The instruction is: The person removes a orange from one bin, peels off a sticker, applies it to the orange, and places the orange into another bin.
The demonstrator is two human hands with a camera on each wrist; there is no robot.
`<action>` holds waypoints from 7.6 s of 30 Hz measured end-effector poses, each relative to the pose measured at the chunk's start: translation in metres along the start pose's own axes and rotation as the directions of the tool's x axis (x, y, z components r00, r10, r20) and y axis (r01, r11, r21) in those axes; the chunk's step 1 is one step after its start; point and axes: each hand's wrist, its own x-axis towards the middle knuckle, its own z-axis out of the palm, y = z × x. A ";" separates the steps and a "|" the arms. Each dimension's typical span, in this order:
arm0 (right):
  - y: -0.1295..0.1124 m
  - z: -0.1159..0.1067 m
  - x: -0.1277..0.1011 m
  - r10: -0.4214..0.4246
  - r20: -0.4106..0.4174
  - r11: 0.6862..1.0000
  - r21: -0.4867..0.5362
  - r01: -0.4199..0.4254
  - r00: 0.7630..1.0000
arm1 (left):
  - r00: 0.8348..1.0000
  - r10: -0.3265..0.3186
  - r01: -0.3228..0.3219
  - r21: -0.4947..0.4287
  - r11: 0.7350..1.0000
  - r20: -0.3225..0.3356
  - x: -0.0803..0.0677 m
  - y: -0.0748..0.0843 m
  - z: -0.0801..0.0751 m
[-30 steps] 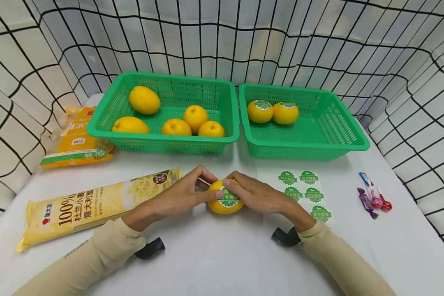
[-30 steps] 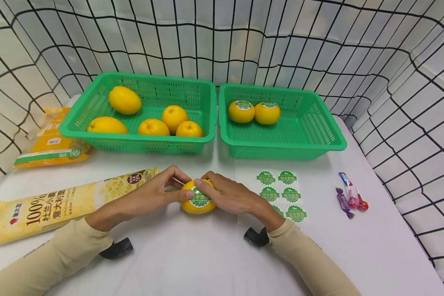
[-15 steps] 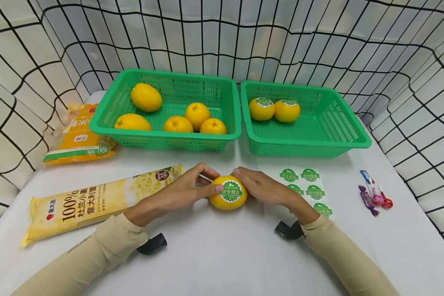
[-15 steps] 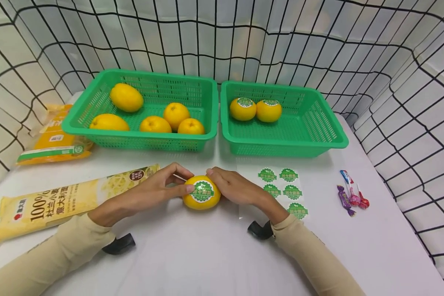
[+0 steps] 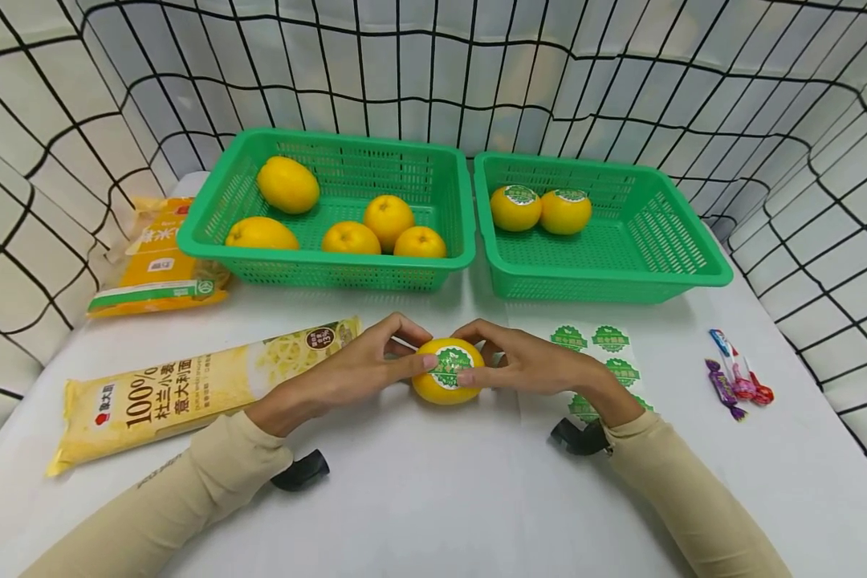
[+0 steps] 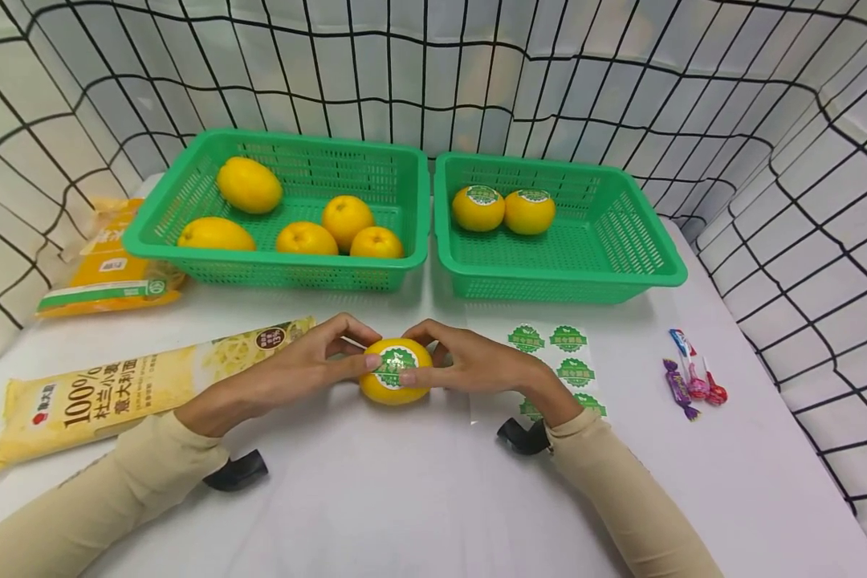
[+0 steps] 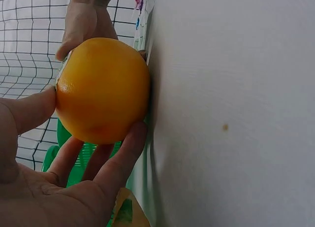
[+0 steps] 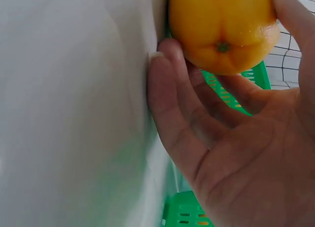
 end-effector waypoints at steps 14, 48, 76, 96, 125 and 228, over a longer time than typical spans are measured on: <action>-0.006 -0.011 -0.006 0.044 0.058 0.997 0.063 -0.047 0.997 | 1.000 0.029 -0.029 0.035 0.999 -0.008 -0.001 0.006 0.000; -0.032 0.028 0.000 0.010 -0.277 0.978 -0.197 -0.067 0.961 | 0.996 0.091 -0.091 0.041 0.995 -0.001 -0.001 0.002 -0.004; -0.068 -0.135 -0.087 0.143 -0.259 0.928 -0.301 -0.220 0.955 | 0.888 0.432 -0.258 0.607 0.752 -0.157 0.121 0.102 -0.013; -0.038 -0.186 0.070 0.498 -0.082 0.769 -0.418 -0.483 0.864 | 0.943 0.282 -0.162 0.498 0.852 -0.175 0.141 0.087 -0.014; -0.042 -0.177 0.068 0.580 -0.052 0.665 -0.545 -0.510 0.813 | 0.957 0.254 -0.154 0.499 0.853 -0.138 0.138 0.086 -0.014; -0.048 -0.111 0.002 0.077 -0.424 0.848 -0.448 -0.283 0.902 | 0.950 0.270 -0.160 0.494 0.855 -0.159 0.120 0.086 -0.029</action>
